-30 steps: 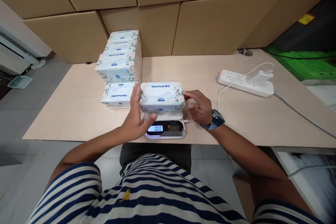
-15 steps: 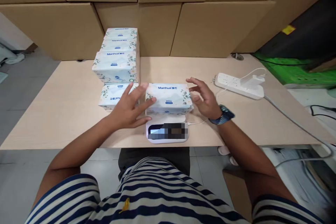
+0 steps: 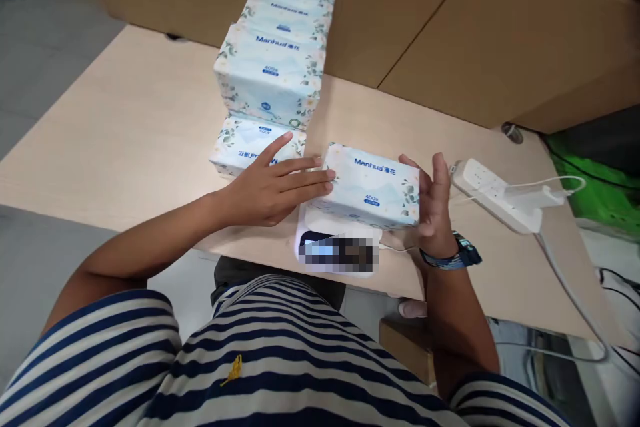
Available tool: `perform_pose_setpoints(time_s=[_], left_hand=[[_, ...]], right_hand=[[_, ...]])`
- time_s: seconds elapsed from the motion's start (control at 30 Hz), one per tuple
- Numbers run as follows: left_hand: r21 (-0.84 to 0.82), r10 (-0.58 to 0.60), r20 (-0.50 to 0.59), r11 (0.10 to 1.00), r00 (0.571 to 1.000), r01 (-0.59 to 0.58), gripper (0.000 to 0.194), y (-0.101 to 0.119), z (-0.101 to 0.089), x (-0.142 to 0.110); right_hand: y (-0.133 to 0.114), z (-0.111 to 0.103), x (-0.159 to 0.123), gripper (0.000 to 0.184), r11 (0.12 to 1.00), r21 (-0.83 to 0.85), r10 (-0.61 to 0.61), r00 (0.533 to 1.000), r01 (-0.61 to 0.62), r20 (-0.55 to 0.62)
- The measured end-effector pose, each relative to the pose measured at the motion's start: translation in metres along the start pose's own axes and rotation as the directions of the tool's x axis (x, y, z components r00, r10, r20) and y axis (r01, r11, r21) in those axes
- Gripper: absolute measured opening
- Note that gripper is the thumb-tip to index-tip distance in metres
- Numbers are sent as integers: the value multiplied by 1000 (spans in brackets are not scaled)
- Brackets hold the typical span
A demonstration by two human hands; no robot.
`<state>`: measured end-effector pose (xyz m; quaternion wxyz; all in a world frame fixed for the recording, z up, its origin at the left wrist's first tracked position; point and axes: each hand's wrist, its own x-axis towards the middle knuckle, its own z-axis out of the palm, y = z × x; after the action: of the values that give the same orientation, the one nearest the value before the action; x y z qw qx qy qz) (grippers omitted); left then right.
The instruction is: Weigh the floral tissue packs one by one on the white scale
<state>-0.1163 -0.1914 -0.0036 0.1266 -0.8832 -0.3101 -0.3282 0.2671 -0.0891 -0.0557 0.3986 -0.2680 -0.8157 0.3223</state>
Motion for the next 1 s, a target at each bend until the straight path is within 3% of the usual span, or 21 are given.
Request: perform_pose_setpoints(time_s=[0.17,0.4,0.77,1.0], left_hand=[[-104,-68,38,992,997,72,66,-1,2,-1],[-146,-68,9,987,998,69,70,-2,6,-2],[-93,-90,51,991,995,94,57,-4,11,-6],[-108,-81,-59,991,995,74,59,-2,15,-3]], right_hand=[[-1,-6,-1,126,1000,-9,-7,1000,7,-5],[-4,-9,-4,112,994,-113,-11,998,4,-67],[3,-10,-7,107,981,-186,-64,995,48,-82],[-9,-6,1,100,966,-241,-114,991,93,-74]])
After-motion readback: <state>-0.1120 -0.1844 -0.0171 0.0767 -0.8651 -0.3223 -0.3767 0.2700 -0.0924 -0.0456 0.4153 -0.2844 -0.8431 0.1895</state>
